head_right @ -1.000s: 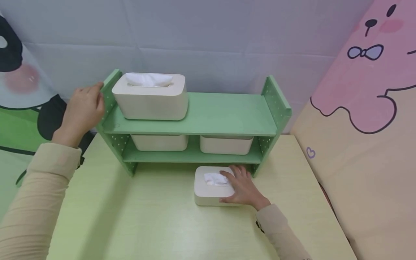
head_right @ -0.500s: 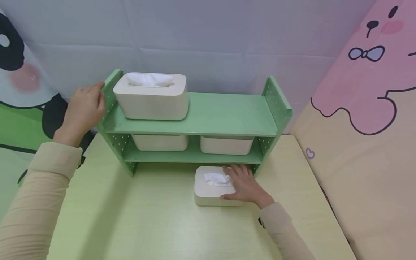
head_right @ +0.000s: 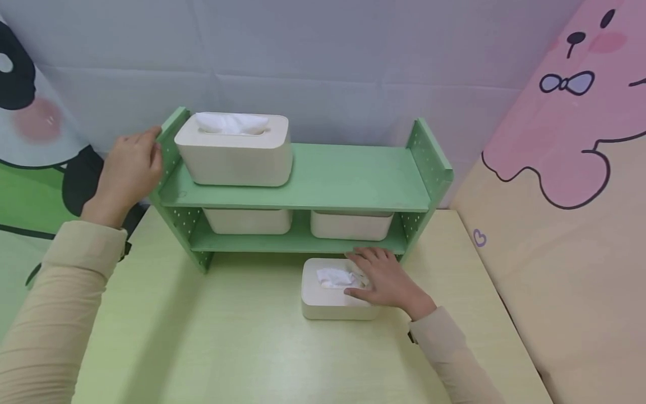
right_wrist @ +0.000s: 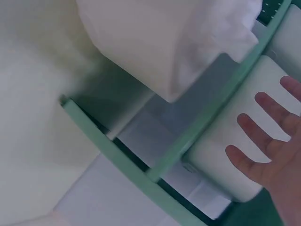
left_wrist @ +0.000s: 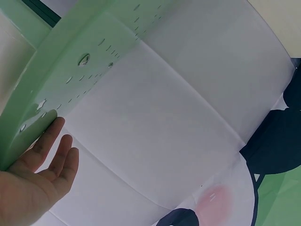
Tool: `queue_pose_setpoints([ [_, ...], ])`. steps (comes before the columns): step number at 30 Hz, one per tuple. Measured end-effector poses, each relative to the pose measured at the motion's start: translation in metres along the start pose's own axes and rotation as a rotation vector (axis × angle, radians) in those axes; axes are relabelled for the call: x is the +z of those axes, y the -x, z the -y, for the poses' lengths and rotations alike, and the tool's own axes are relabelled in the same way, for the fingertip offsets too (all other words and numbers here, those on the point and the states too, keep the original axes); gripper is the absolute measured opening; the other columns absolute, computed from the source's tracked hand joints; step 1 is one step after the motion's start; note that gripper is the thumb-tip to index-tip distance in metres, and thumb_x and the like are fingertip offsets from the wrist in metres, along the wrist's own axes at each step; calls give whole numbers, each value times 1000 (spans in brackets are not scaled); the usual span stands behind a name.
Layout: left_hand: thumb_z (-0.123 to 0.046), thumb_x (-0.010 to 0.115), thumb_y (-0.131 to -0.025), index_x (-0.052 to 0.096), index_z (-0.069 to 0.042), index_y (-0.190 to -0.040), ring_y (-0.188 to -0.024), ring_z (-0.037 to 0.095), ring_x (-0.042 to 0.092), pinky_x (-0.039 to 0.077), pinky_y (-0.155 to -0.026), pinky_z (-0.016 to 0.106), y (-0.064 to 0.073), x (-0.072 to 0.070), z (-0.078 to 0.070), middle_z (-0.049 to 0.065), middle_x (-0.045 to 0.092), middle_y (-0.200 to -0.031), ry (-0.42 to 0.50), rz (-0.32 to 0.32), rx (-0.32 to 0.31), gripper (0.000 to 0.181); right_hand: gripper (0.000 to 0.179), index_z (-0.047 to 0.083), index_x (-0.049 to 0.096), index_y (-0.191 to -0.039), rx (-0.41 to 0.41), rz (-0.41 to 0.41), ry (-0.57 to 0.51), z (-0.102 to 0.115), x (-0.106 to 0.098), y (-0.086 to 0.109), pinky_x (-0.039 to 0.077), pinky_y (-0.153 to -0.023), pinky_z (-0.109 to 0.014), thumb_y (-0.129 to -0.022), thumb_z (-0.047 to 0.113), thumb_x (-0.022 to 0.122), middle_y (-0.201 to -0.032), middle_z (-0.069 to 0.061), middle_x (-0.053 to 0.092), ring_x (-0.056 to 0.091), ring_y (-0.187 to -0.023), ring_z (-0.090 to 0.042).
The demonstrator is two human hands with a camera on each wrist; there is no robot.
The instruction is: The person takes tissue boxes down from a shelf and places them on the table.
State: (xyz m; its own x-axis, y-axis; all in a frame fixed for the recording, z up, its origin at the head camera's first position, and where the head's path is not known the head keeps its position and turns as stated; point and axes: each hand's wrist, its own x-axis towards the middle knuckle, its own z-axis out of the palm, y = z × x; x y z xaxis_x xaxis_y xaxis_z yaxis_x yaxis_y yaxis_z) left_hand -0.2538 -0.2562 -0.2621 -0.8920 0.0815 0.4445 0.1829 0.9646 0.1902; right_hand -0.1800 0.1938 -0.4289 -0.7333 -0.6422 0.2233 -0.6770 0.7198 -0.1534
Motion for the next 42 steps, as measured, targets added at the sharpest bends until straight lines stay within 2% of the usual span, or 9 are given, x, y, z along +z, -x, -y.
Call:
queue_pose_setpoints([
  [4, -14, 29, -97, 34, 7, -137, -112, 49, 44, 31, -98, 57, 0, 0, 0, 33, 47, -127, -3, -4, 4, 46, 67, 15, 45, -133, -67, -39, 49, 4, -16, -5, 33, -97, -52, -80, 53, 60, -134, -12, 46, 42, -122, -31],
  [11, -15, 29, -97, 33, 6, -138, -112, 50, 42, 31, -97, 58, -1, 1, 1, 32, 46, -128, 3, 5, -5, 46, 67, 16, 43, -134, -144, -53, 141, 15, -53, -19, 31, -97, -54, -80, 51, 60, -137, -11, 43, 39, -123, -32],
  [20, -15, 28, -97, 33, 6, -138, -113, 49, 43, 31, -99, 56, -2, 1, 2, 32, 46, -128, -13, 2, 2, 46, 70, 13, 42, -136, -236, -154, 194, 21, -96, -42, 33, -97, -51, -79, 49, 62, -135, -11, 45, 44, -118, -32],
  [29, -15, 29, -97, 34, 6, -137, -113, 49, 43, 31, -98, 56, -2, 1, 1, 32, 46, -128, -4, -5, -2, 46, 67, 16, 40, -137, -228, -166, 158, 19, -125, -79, 29, -99, -52, -81, 45, 61, -138, -11, 42, 39, -121, -34],
  [36, -15, 29, -97, 34, 7, -137, -114, 49, 43, 31, -99, 55, -2, 1, 1, 32, 47, -127, -4, -5, -2, 46, 70, 16, 38, -138, -182, -138, 135, 16, -136, -111, 29, -97, -53, -80, 49, 61, -139, -11, 39, 37, -122, -35],
  [42, -15, 29, -97, 35, 6, -137, -114, 48, 43, 31, -99, 54, -2, 2, 2, 32, 47, -127, -6, -6, -7, 45, 72, 17, 36, -139, -148, -91, 149, 17, -147, -137, 27, -101, -53, -81, 53, 59, -139, -12, 38, 35, -124, -36],
])
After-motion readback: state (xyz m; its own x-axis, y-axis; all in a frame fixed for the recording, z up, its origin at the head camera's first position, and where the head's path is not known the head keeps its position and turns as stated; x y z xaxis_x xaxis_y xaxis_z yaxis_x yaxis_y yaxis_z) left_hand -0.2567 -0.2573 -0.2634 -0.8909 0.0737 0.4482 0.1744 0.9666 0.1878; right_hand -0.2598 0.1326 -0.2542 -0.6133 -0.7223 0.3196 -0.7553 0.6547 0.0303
